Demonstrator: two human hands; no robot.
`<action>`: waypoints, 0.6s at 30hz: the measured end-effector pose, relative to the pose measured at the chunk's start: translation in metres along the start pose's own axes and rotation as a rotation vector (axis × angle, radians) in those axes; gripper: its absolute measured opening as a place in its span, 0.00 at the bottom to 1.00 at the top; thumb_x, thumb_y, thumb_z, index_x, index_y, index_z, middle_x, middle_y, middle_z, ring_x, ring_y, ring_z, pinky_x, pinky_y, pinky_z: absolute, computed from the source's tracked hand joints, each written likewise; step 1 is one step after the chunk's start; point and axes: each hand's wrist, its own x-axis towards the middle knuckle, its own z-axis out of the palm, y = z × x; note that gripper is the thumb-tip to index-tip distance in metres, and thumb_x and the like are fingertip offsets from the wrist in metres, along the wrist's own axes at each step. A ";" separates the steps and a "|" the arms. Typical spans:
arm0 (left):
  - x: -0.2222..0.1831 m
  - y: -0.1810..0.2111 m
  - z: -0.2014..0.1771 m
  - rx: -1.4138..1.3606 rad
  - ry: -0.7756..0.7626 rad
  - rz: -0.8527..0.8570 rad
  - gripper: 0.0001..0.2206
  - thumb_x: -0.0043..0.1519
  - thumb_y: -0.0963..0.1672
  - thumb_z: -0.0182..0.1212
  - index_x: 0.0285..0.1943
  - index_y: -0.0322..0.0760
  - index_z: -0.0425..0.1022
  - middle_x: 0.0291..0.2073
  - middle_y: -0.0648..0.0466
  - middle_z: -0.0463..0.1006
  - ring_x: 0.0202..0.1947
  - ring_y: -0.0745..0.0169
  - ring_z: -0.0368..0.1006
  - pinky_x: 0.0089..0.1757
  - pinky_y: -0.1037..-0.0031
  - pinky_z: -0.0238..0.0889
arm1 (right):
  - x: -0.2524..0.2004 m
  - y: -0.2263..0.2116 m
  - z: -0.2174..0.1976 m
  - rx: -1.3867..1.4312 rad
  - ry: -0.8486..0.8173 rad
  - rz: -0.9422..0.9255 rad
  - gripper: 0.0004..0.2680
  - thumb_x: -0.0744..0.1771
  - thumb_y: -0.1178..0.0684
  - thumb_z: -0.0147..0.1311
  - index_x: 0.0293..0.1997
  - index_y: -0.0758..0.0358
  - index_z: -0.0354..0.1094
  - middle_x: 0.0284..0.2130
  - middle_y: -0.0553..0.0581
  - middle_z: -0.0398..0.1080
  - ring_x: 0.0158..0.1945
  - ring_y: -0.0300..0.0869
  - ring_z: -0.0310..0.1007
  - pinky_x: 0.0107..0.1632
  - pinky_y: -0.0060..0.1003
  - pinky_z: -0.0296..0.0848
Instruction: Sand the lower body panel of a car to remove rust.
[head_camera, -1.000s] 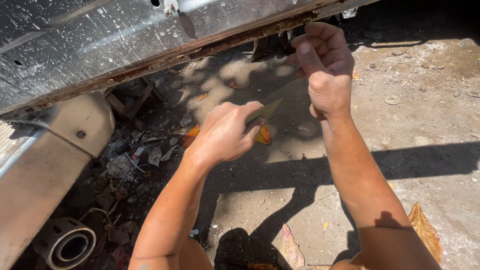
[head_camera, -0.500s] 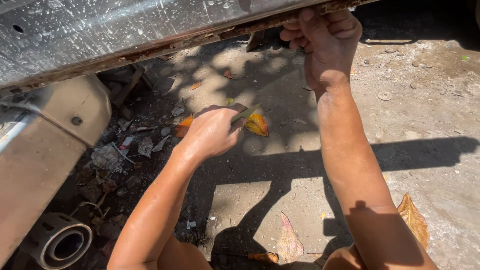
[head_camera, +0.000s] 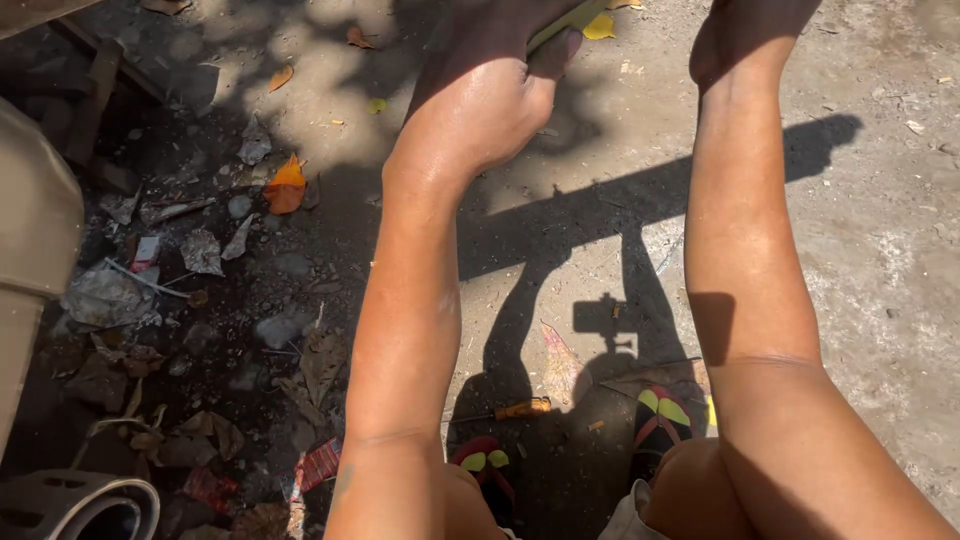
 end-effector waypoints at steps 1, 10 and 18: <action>0.007 -0.004 0.007 0.040 0.148 0.113 0.09 0.61 0.42 0.64 0.50 0.41 0.79 0.38 0.45 0.85 0.33 0.39 0.80 0.32 0.55 0.70 | 0.002 -0.004 -0.006 -0.035 0.001 -0.009 0.05 0.72 0.53 0.60 0.46 0.64 0.75 0.31 0.60 0.73 0.29 0.43 0.71 0.35 0.36 0.74; 0.018 -0.018 0.026 -0.319 0.192 0.329 0.08 0.63 0.40 0.61 0.51 0.37 0.76 0.33 0.48 0.85 0.27 0.49 0.79 0.32 0.62 0.66 | 0.006 -0.041 -0.041 -0.340 0.016 -0.089 0.04 0.72 0.55 0.60 0.45 0.65 0.75 0.32 0.60 0.75 0.31 0.43 0.73 0.36 0.36 0.75; 0.012 -0.042 0.012 -0.442 0.164 0.483 0.08 0.64 0.37 0.61 0.51 0.29 0.75 0.30 0.47 0.81 0.21 0.54 0.70 0.29 0.63 0.60 | 0.032 -0.075 -0.046 -0.570 0.026 -0.118 0.04 0.72 0.56 0.60 0.45 0.66 0.74 0.34 0.60 0.76 0.33 0.42 0.74 0.37 0.35 0.75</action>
